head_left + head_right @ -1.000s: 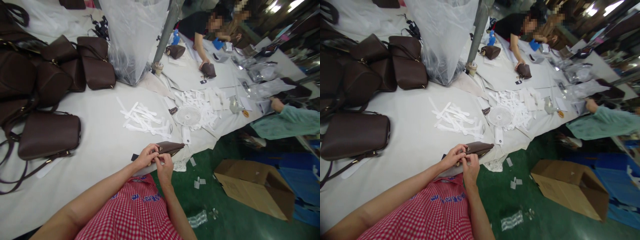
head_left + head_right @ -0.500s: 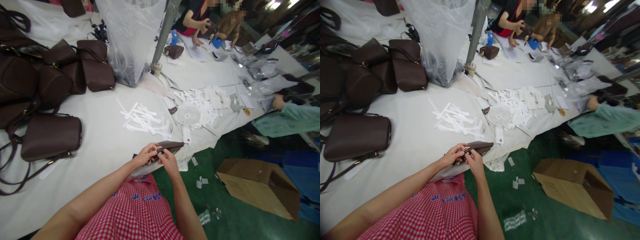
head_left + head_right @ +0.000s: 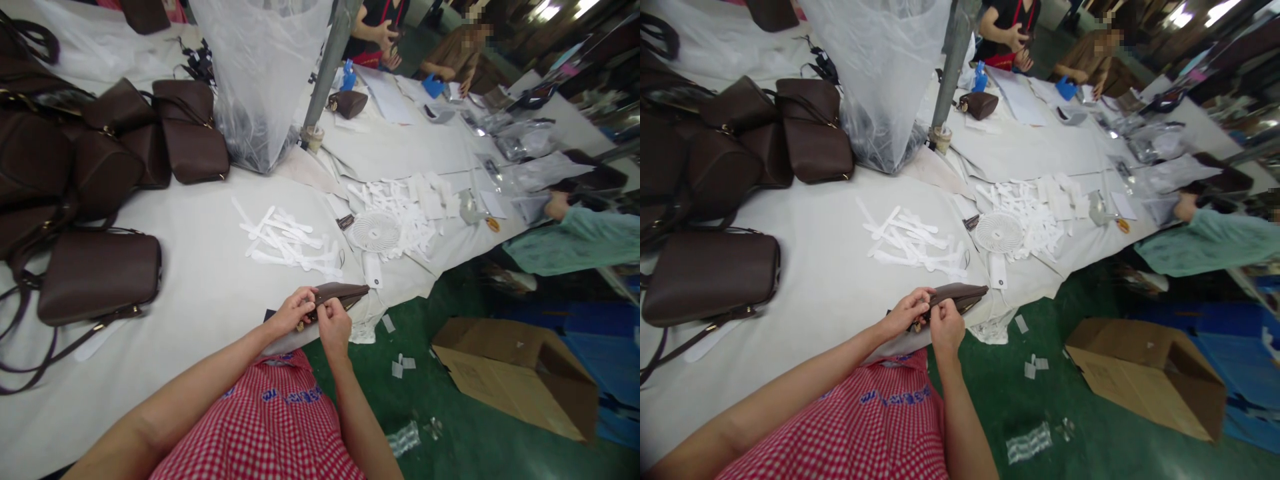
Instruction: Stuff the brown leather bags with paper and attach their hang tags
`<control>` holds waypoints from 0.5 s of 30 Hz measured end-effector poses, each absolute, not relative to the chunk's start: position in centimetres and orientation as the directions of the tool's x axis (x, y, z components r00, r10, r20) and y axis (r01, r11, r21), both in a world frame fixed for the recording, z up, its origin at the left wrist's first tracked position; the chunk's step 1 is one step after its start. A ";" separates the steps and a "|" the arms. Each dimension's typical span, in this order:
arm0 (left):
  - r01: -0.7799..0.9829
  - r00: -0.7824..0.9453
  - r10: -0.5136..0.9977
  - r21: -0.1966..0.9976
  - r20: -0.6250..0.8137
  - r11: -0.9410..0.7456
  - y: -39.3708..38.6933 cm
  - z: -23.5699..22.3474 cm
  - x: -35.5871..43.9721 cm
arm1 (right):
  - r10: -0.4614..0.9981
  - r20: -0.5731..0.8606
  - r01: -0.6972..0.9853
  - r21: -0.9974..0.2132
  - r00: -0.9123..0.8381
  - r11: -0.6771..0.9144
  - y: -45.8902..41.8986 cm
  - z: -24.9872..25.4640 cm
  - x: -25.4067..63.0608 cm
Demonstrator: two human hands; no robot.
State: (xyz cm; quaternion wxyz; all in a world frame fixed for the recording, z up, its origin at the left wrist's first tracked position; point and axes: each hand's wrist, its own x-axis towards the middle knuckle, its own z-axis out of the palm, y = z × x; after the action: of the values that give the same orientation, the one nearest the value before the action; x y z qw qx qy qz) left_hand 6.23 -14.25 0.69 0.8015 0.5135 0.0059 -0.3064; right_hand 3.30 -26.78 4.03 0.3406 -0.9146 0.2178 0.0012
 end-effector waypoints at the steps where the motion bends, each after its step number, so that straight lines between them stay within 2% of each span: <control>1: 0.492 0.815 -0.482 0.823 -0.321 0.283 -14.3 0.8 6.2 | -0.405 -0.133 -0.394 -0.626 0.905 -0.674 -26.6 3.9 3.2; 5: 0.453 0.818 -0.503 0.851 -0.279 0.265 -14.4 1.2 5.9 | -0.390 -0.084 -0.336 -0.691 0.917 -0.641 -26.5 3.0 2.1; 11: 0.469 0.820 -0.493 0.836 -0.292 0.285 -14.4 0.6 6.1 | -0.378 -0.097 -0.341 -0.672 0.921 -0.658 -27.0 2.6 3.0; 15: 0.482 0.822 -0.477 0.825 -0.310 0.296 -14.6 0.3 6.2 | -0.365 -0.181 -0.353 -0.800 0.913 -0.485 -27.2 2.0 2.9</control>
State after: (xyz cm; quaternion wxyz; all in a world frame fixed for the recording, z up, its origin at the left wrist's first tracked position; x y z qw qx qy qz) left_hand 6.18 -14.57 0.30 0.8049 0.5131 0.0024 -0.2980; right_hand 2.85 -27.19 1.98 0.4628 -0.8616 0.2084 -0.0067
